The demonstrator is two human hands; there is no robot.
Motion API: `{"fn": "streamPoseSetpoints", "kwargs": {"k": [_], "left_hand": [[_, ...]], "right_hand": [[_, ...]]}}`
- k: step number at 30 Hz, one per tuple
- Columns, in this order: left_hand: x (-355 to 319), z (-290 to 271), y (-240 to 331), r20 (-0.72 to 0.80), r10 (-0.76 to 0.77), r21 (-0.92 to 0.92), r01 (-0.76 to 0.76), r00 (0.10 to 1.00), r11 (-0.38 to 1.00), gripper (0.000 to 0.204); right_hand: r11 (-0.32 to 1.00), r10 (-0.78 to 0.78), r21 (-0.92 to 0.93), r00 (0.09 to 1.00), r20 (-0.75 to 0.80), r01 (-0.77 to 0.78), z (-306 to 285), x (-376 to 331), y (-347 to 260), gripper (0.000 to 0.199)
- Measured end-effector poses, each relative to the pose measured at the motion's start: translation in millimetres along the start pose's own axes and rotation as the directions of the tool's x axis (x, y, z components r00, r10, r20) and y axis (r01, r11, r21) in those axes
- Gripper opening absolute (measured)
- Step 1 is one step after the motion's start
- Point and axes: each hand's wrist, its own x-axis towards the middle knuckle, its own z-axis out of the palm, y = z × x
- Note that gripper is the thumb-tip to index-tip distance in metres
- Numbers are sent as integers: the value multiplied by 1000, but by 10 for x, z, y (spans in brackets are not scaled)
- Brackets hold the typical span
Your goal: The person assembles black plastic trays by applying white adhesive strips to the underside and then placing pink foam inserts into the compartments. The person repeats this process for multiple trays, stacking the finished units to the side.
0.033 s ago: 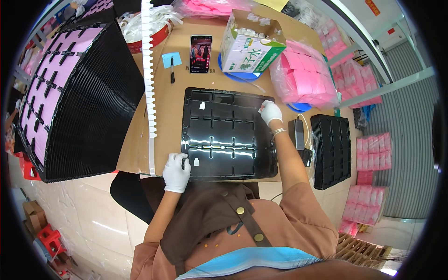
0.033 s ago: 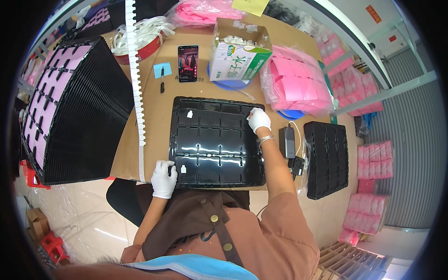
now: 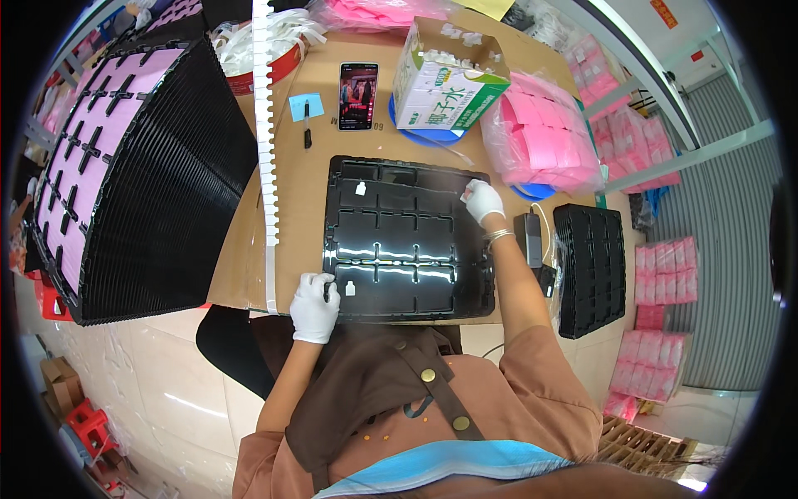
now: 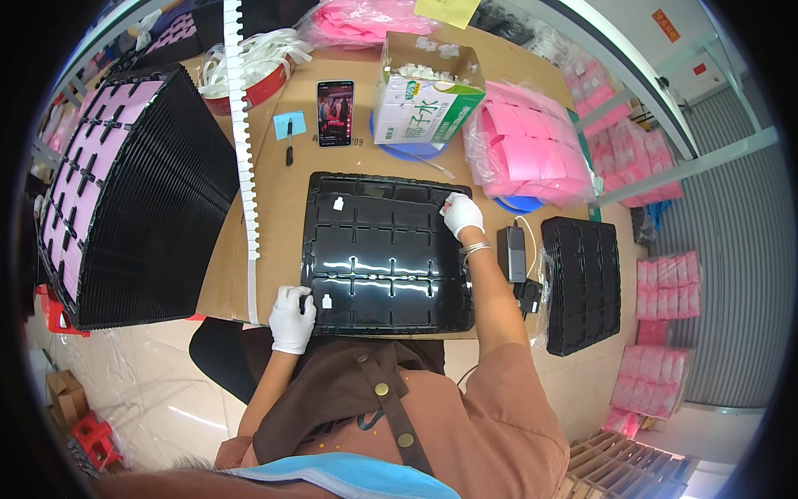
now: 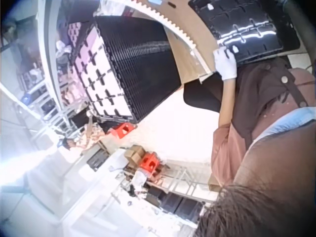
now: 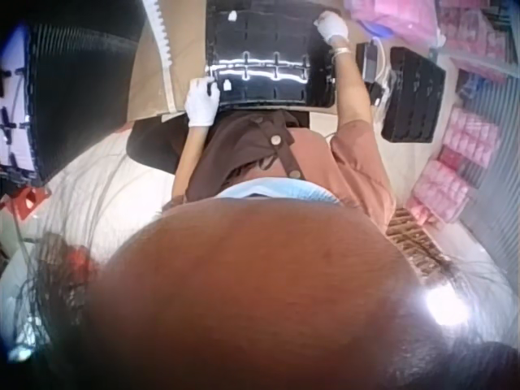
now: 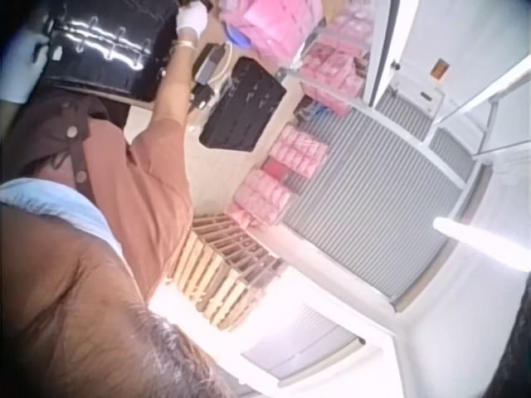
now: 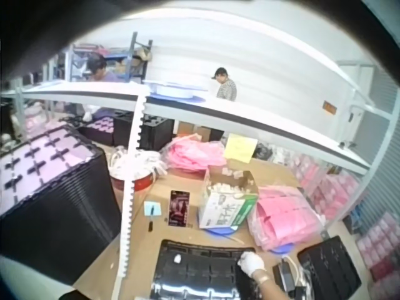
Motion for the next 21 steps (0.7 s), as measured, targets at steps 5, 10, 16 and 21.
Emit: {"fn": "streamPoseSetpoints", "kwargs": {"k": [5, 10, 16, 21], "left_hand": [[16, -22, 36, -2, -1, -3, 1, 1000, 1000, 14], [3, -19, 20, 14, -27, -5, 27, 1000, 1000, 15], [-17, 4, -24, 14, -18, -14, 18, 1000, 1000, 16], [-55, -13, -31, 18, -22, -28, 23, 1000, 999, 16]], "right_hand": [[981, 13, 194, 997, -83, 3, 141, 11, 240, 6], [839, 56, 504, 953, 296, -206, -74, 54, 249, 4], [857, 164, 469, 975, 148, -215, -29, -127, 156, 2], [960, 100, 256, 994, 54, -111, -10, -146, 100, 6]]}}
